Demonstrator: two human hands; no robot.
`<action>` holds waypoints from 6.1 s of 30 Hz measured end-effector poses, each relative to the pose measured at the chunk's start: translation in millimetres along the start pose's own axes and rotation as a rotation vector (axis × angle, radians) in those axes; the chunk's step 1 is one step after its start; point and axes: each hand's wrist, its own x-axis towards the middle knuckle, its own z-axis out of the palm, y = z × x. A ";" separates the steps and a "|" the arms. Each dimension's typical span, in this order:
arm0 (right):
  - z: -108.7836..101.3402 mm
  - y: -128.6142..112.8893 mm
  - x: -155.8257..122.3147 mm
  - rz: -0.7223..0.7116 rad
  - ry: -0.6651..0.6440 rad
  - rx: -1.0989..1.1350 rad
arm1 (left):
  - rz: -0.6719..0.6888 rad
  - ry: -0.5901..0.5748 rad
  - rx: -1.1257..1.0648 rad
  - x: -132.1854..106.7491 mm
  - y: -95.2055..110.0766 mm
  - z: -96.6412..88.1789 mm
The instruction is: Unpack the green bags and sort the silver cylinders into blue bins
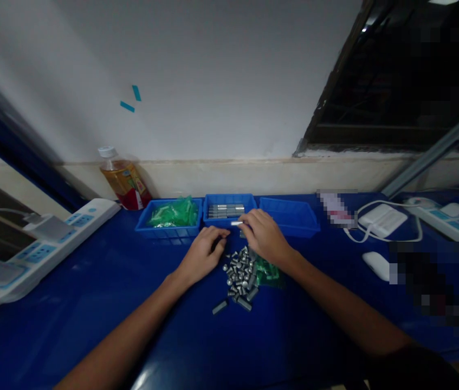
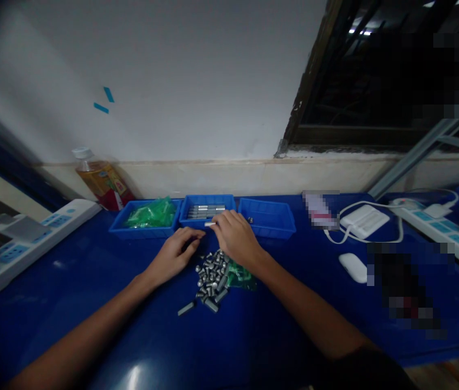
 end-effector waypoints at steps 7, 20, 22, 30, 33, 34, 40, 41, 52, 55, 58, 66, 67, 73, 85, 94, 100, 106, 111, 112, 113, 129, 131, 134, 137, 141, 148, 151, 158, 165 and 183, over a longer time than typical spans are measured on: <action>5.2 45.2 25.5 0.201 -0.057 -0.058 | 0.062 -0.202 0.172 -8.6 -9.8 -7.4; -10.3 19.3 23.5 0.148 0.098 0.059 | 0.061 -0.259 0.161 -7.4 -8.6 -8.8; -5.0 2.1 14.8 0.076 0.112 0.130 | 0.033 -0.229 0.139 -6.7 -11.0 -6.6; 15.3 -41.3 -12.5 -0.041 -0.111 0.206 | -0.126 -0.034 -0.038 -3.9 -10.5 -7.0; 16.1 -39.2 -12.4 -0.033 -0.069 0.207 | -0.134 0.000 -0.078 -4.0 -7.8 -9.6; 16.4 -38.4 -12.3 -0.040 -0.056 0.209 | -0.127 -0.001 -0.084 -4.2 -7.2 -10.1; 17.5 -38.8 -10.8 -0.042 -0.019 0.224 | -0.102 -0.035 -0.129 -5.2 -5.0 -9.7; 16.6 -38.3 -10.3 -0.036 -0.006 0.231 | -0.101 -0.053 -0.137 -5.4 -4.4 -9.8; -27.5 29.3 -33.1 0.212 0.250 -0.049 | 0.126 -0.455 -0.026 -7.8 1.8 -29.8; -29.9 42.1 -36.3 0.268 0.237 -0.105 | 0.114 -0.441 -0.011 -7.8 0.9 -28.2; -24.7 44.9 -36.7 0.289 0.179 -0.131 | 0.104 -0.407 -0.020 -8.4 -0.9 -23.7; -17.0 43.4 -38.1 0.327 0.097 -0.132 | -0.070 -0.267 -0.131 -7.9 -8.9 -14.0; -17.3 43.3 -38.0 0.328 0.096 -0.130 | -0.091 -0.242 -0.162 -7.3 -9.3 -13.7; -25.5 20.9 -33.3 0.238 0.183 -0.042 | -0.112 -0.148 -0.325 -5.5 -1.4 -10.8; -16.9 -40.0 -34.7 -0.074 -0.142 0.220 | -0.177 -0.161 -0.705 -12.4 11.1 1.8; -18.4 -37.4 -32.9 -0.019 -0.107 0.203 | -0.128 -0.153 -0.561 -13.4 8.4 0.8; -22.0 -3.9 -31.0 0.163 0.153 0.086 | 0.011 -0.169 -0.011 -12.8 2.6 5.7; -18.4 27.1 -36.5 0.345 0.231 -0.074 | 0.033 -0.205 0.065 -12.9 2.6 5.4; -14.7 27.8 -37.2 0.392 0.212 -0.073 | 0.031 -0.187 0.020 -12.7 2.0 3.9; -14.2 28.0 -37.3 0.403 0.217 -0.069 | 0.031 -0.191 0.016 -12.9 1.6 3.9; -13.6 28.8 -37.4 0.415 0.222 -0.068 | 0.032 -0.197 0.013 -13.1 1.1 3.8; -16.7 -28.9 -32.6 0.097 0.043 0.087 | -0.171 0.015 -0.161 -9.8 11.7 1.8; -12.8 -38.2 -33.6 0.061 -0.025 0.116 | -0.182 0.018 -0.197 -9.9 14.8 2.9; -7.1 -42.8 -35.2 0.038 -0.065 0.140 | -0.189 0.015 -0.240 -10.1 18.1 5.0; -4.0 -43.0 -35.8 0.074 -0.041 0.189 | -0.189 0.023 -0.286 -11.1 19.1 7.7; -2.2 -45.3 -36.1 0.179 0.008 0.315 | -0.125 0.018 -0.305 -14.4 18.5 10.7; -3.5 -48.3 -36.0 0.224 0.032 0.381 | -0.009 -0.042 -0.223 -18.2 18.5 7.2; -5.9 -45.4 -35.6 0.208 0.043 0.369 | -0.007 -0.055 -0.234 -17.1 18.1 5.7; -8.2 -41.3 -35.5 0.055 -0.053 0.227 | -0.029 -0.115 -0.240 -16.0 19.4 4.8; -15.5 -13.7 -31.4 0.151 0.125 0.123 | 0.008 -0.357 -0.109 -9.7 9.4 -17.7; -10.6 29.8 -38.4 0.433 0.184 -0.099 | 0.083 -0.494 -0.142 -8.2 4.4 -27.7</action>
